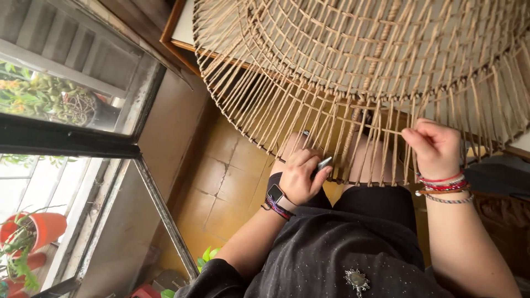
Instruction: Weaving rattan strips into a circular furniture frame and trimming the ends with snips
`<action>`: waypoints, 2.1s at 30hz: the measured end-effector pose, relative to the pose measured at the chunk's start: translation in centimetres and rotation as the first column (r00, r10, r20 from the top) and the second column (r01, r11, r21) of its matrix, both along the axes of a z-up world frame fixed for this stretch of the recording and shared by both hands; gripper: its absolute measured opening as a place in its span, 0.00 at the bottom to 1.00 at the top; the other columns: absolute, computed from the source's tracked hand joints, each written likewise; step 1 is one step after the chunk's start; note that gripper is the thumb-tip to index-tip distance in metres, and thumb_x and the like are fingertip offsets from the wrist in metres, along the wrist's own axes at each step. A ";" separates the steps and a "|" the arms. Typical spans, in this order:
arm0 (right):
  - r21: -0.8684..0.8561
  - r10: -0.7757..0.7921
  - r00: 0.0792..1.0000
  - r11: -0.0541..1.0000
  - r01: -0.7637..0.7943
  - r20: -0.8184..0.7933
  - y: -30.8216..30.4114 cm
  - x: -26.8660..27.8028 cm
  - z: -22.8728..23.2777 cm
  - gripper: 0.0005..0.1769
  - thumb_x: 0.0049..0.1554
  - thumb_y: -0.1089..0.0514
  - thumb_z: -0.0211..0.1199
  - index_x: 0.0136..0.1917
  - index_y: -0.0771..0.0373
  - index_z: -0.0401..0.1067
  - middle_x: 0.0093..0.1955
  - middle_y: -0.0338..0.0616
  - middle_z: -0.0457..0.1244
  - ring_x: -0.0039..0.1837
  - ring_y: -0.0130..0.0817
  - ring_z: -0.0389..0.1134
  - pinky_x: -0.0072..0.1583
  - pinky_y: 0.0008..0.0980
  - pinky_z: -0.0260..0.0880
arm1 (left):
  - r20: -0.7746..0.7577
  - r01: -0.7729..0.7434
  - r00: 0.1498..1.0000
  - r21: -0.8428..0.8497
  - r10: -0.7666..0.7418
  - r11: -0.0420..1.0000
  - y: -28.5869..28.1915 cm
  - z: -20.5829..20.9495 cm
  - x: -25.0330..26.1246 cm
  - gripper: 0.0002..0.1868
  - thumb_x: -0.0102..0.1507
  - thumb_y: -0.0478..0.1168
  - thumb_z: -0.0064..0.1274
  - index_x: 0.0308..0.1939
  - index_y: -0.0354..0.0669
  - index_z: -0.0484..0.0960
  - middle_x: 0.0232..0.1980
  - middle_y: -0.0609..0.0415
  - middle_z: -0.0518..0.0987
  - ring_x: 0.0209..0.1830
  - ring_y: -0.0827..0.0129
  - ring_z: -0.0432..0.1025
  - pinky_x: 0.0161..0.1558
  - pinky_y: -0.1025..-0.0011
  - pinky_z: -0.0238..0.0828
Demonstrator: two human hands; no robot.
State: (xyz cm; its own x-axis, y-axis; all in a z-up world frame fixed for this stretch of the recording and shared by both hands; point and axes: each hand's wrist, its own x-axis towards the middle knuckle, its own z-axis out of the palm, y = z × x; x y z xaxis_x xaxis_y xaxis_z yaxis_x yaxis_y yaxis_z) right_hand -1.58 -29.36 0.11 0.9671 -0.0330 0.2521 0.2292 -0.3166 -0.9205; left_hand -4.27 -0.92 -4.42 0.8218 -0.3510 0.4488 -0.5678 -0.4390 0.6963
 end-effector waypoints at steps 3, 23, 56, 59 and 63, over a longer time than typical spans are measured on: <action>-0.075 -0.038 0.998 0.997 0.035 -0.047 -0.5 -0.3 0.2 0.28 0.64 0.65 0.57 0.28 0.60 0.47 0.29 0.35 0.41 0.36 0.28 0.41 0.43 0.30 0.42 | -0.008 0.055 0.998 -0.098 -0.056 0.994 0.6 1.3 -0.1 0.17 0.71 0.45 0.46 0.40 0.32 0.76 0.47 0.45 0.78 0.42 0.53 0.69 0.52 0.60 0.68; -0.135 -0.114 0.993 0.985 0.110 -0.022 -3.5 0.7 -1.3 0.31 0.62 0.62 0.69 0.29 0.60 0.49 0.31 0.34 0.42 0.37 0.26 0.42 0.44 0.29 0.41 | -0.084 -0.036 0.996 -0.209 0.019 0.977 6.3 6.1 10.3 0.27 0.76 0.52 0.31 0.35 0.37 0.77 0.67 0.50 0.76 0.75 0.48 0.62 0.76 0.52 0.56; -0.276 -0.116 0.993 0.955 0.108 -0.012 -2.1 0.6 0.8 0.34 0.60 0.67 0.68 0.28 0.61 0.43 0.31 0.36 0.38 0.36 0.28 0.38 0.42 0.30 0.38 | 0.079 0.009 0.997 0.050 -0.013 0.999 14.4 6.2 21.8 0.28 0.76 0.54 0.32 0.47 0.32 0.79 0.65 0.50 0.72 0.72 0.57 0.67 0.61 0.59 0.76; -0.293 -0.147 0.989 0.947 0.135 -0.022 -2.2 0.8 0.5 0.35 0.60 0.63 0.68 0.29 0.59 0.42 0.30 0.35 0.38 0.36 0.28 0.38 0.42 0.31 0.37 | 0.105 -0.015 0.995 0.151 -0.001 0.988 14.9 6.1 22.0 0.26 0.76 0.49 0.35 0.61 0.30 0.78 0.68 0.52 0.73 0.70 0.57 0.69 0.63 0.60 0.74; -0.274 -0.155 0.988 0.951 0.144 -0.020 -2.7 0.5 -0.3 0.34 0.60 0.63 0.69 0.29 0.59 0.44 0.30 0.34 0.39 0.36 0.27 0.39 0.42 0.29 0.39 | 0.179 -0.084 0.983 0.219 0.045 0.972 14.0 5.5 20.7 0.29 0.76 0.50 0.34 0.34 0.32 0.80 0.70 0.43 0.72 0.74 0.50 0.64 0.75 0.53 0.61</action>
